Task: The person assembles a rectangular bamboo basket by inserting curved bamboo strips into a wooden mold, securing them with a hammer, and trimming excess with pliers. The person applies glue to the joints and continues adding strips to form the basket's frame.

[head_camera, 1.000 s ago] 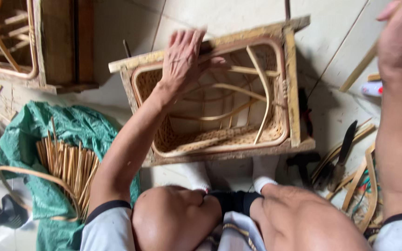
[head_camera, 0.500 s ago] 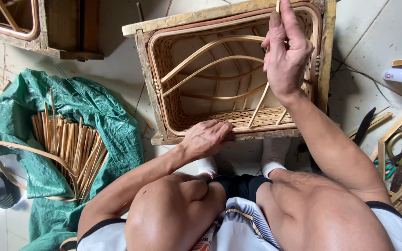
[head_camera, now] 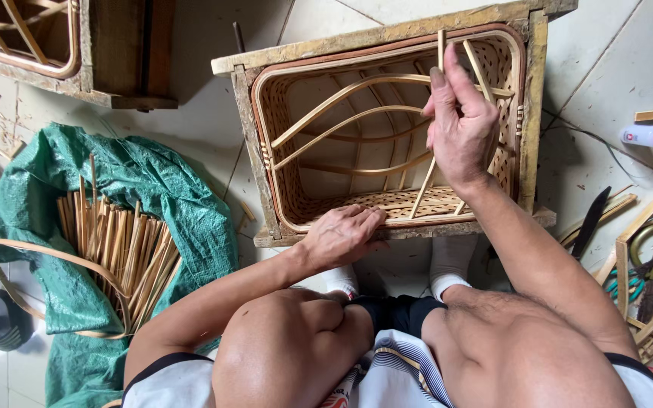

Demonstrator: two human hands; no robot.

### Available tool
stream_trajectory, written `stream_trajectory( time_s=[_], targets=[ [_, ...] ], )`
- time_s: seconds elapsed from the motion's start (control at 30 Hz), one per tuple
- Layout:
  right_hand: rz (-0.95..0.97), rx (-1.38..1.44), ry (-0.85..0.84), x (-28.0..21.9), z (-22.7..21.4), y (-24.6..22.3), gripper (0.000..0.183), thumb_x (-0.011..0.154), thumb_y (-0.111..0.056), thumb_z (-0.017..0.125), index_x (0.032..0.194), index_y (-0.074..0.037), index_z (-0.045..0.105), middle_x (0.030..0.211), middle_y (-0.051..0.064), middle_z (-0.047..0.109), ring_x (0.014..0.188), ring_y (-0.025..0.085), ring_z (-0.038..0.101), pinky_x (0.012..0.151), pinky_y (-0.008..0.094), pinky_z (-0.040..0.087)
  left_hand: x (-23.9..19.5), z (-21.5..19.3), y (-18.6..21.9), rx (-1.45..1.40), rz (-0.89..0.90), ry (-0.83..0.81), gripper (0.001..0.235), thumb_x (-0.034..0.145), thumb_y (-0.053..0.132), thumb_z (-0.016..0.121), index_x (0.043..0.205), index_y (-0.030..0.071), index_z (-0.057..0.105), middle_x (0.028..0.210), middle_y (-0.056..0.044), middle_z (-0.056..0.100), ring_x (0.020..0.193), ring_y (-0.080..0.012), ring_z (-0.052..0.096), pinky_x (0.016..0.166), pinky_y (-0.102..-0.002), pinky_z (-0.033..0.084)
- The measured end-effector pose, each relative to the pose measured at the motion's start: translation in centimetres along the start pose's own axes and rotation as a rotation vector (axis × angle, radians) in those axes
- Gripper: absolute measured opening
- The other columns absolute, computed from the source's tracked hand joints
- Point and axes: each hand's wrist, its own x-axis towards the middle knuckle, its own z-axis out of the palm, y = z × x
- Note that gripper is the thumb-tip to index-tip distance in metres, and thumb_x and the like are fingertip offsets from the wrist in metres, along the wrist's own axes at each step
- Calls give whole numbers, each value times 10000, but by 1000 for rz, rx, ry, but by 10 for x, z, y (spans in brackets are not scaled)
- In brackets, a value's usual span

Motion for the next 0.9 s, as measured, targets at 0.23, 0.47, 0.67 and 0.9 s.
stream_trajectory(
  time_s=[0.23, 0.47, 0.67, 0.9],
  targets=[
    [42, -24, -92, -1, 3, -7, 370, 1159, -234, 562, 1500, -91, 573, 742, 15, 657, 475, 54, 528, 392, 211, 486, 105, -89, -97, 556, 78, 581, 708, 957, 500, 727, 1429, 1, 555, 1399, -199, 612, 1219, -365, 640, 1054, -498, 509],
    [88, -204, -201, 10, -3, -11, 368, 1140, -183, 546, 1441, 22, 593, 647, 26, 649, 440, 80, 515, 379, 238, 405, 157, -102, -147, 420, -145, 376, 747, 961, 767, 613, 976, 20, 612, 798, -139, 703, 658, -252, 698, 612, -405, 573],
    [117, -238, -280, 16, -8, -28, 371, 1122, -171, 548, 1414, 52, 603, 651, 60, 666, 431, 95, 515, 368, 267, 392, 154, -94, -152, 455, -82, 472, 691, 987, 734, 640, 928, 46, 618, 740, -113, 696, 639, -232, 700, 585, -379, 569],
    [188, -229, -306, 22, -5, -22, 391, 1092, -198, 556, 1416, 16, 592, 615, 79, 665, 411, 101, 550, 366, 272, 456, 152, -100, -147, 484, -43, 525, 643, 997, 713, 638, 928, 75, 609, 750, -98, 692, 674, -235, 703, 615, -371, 574]
  ],
)
